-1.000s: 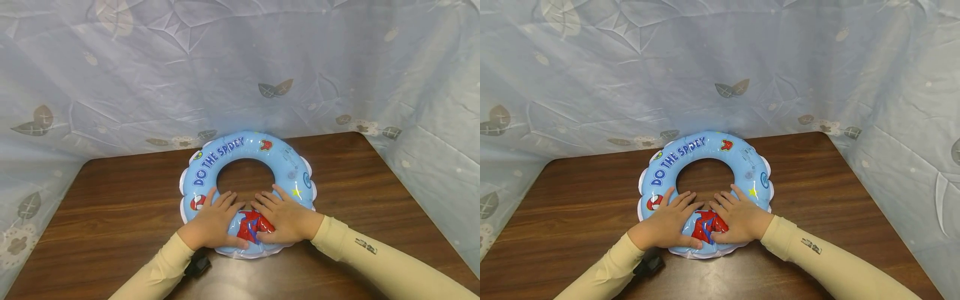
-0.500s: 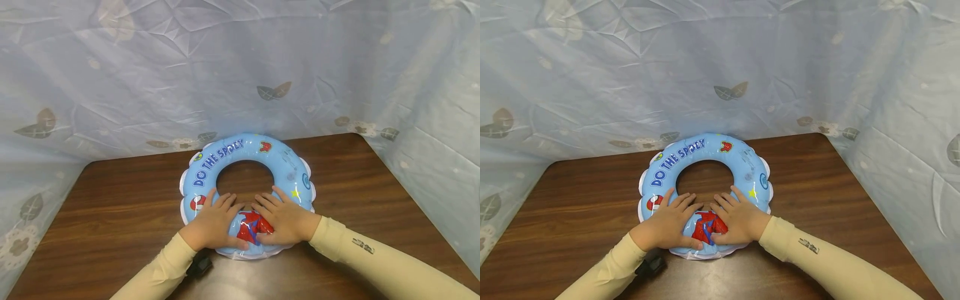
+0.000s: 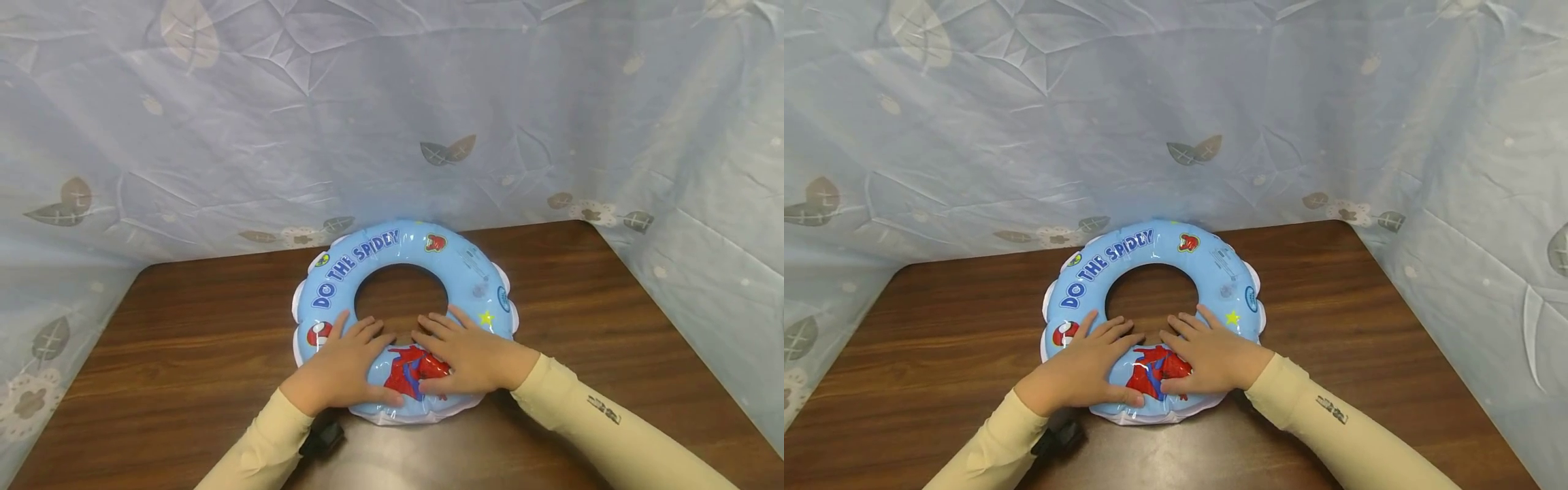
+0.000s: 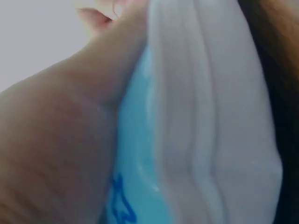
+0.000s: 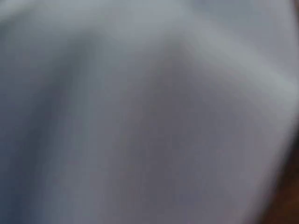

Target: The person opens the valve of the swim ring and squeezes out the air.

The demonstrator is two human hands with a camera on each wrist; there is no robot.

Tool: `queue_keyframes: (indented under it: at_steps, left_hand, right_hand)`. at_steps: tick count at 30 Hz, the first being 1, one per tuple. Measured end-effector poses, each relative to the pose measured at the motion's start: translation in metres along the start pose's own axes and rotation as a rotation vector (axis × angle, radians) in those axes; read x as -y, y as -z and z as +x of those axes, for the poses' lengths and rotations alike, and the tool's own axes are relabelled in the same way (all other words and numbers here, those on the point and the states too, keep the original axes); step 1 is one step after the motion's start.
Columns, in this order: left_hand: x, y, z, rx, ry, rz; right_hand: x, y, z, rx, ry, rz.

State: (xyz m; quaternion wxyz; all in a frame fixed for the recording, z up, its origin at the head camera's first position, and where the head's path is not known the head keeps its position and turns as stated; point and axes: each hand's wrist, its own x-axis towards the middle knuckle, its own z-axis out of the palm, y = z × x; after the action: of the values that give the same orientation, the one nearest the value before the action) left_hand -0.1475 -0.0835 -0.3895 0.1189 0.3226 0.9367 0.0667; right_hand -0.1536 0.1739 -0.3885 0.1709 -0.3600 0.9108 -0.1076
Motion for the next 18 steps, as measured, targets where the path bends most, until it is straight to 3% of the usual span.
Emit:
queue_keyframes:
  at_steps: [6,14,18]
  left_hand:
    - [-0.008,0.008,-0.002,-0.048,-0.025,-0.038]
    - [0.0,0.014,-0.005,-0.021,-0.01,-0.068]
    - [0.005,0.012,-0.005,0.023,0.009,-0.088]
  right_hand:
    - [0.008,0.011,0.0,-0.03,-0.008,-0.019]
    - [0.007,0.016,-0.004,0.031,-0.09,0.031]
    - [0.004,0.014,-0.006,0.043,-0.09,0.056]
